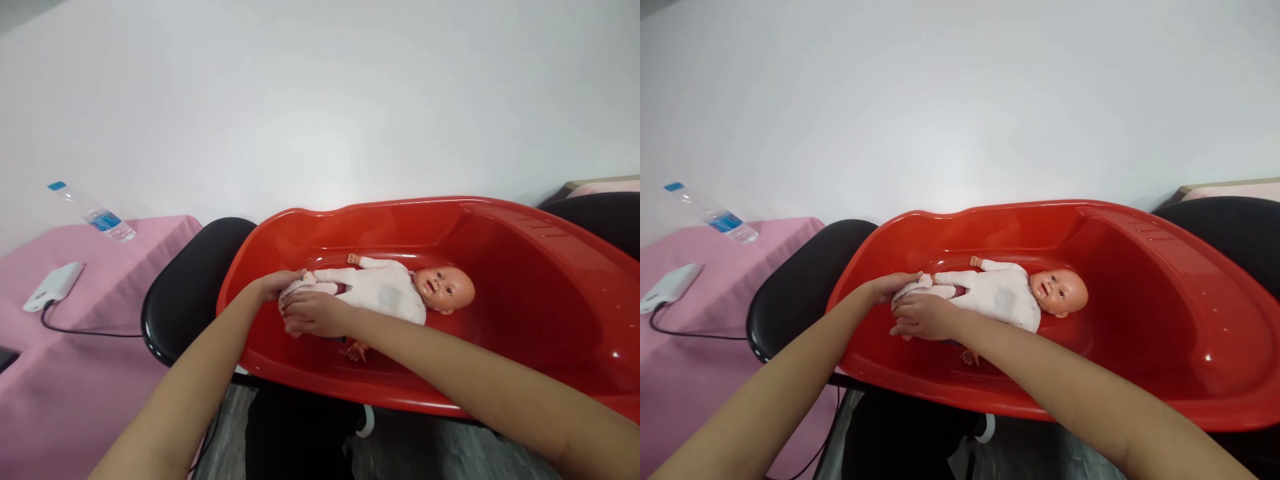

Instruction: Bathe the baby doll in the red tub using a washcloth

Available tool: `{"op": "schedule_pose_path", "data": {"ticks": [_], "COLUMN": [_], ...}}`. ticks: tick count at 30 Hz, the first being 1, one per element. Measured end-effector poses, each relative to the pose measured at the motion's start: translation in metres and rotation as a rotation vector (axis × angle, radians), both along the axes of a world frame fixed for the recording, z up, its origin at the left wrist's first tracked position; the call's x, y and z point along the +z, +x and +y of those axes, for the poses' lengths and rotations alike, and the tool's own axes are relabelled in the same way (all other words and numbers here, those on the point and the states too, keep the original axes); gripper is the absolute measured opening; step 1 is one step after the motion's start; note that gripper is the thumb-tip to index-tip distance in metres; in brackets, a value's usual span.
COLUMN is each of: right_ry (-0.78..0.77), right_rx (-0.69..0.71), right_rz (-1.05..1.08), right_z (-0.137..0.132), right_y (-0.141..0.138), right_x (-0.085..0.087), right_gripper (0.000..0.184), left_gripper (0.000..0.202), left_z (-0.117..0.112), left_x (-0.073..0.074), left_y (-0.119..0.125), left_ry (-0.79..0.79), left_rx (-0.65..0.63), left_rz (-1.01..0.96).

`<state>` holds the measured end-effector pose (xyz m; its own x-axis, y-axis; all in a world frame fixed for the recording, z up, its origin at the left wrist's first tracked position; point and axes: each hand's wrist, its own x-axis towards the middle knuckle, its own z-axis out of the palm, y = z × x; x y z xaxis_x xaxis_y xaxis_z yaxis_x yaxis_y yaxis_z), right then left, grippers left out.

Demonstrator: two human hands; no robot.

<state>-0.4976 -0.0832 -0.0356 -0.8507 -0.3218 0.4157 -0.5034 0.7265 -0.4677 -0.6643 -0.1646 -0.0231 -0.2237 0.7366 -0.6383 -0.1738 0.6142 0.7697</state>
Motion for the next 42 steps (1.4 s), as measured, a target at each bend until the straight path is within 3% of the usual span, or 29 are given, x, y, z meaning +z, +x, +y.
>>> {"op": "schedule_pose_path", "data": {"ticks": [3,8,12,16,19,24,31,37,42], "right_ry": [0.060,0.205,0.294,0.362,0.376,0.236,0.270,0.307,0.333], "right_rx": [-0.100,-0.138,-0.256,-0.351,-0.286,-0.138,-0.122,-0.135,-0.129], "right_rz": [0.112,0.079,0.060,-0.032,-0.043,-0.032,-0.009,-0.046,-0.070], "right_z": [0.005,0.008,0.008,0.006,0.004,0.008,0.007,0.007,0.017], "right_y": [-0.007,-0.019,-0.020,-0.022,-0.026,-0.028,-0.034,-0.040,-0.035], "right_x": [-0.021,-0.046,-0.043,-0.039,-0.042,-0.042,-0.036,-0.039,-0.038], "right_gripper": [0.023,0.032,0.022,0.028,0.029,0.038,0.030,0.046,0.043], "left_gripper": [0.044,0.041,0.039,0.041,0.045,0.036,0.044,0.037,0.032], "left_z": [0.000,-0.002,-0.001,0.000,-0.001,-0.001,0.000,-0.002,0.000], "left_x": [-0.005,-0.011,-0.013,-0.014,-0.014,-0.008,-0.002,-0.010,-0.018], "left_y": [-0.001,0.000,0.002,-0.001,-0.002,0.001,0.005,-0.004,-0.007], "left_ry": [-0.031,-0.007,-0.003,-0.010,-0.034,-0.060,-0.129,-0.048,-0.031], "left_rx": [0.002,-0.009,-0.007,0.012,0.020,0.125,0.144,0.119,0.108], "left_rz": [-0.041,0.012,0.009,-0.037,-0.094,-0.103,-0.081,-0.117,-0.106]}}
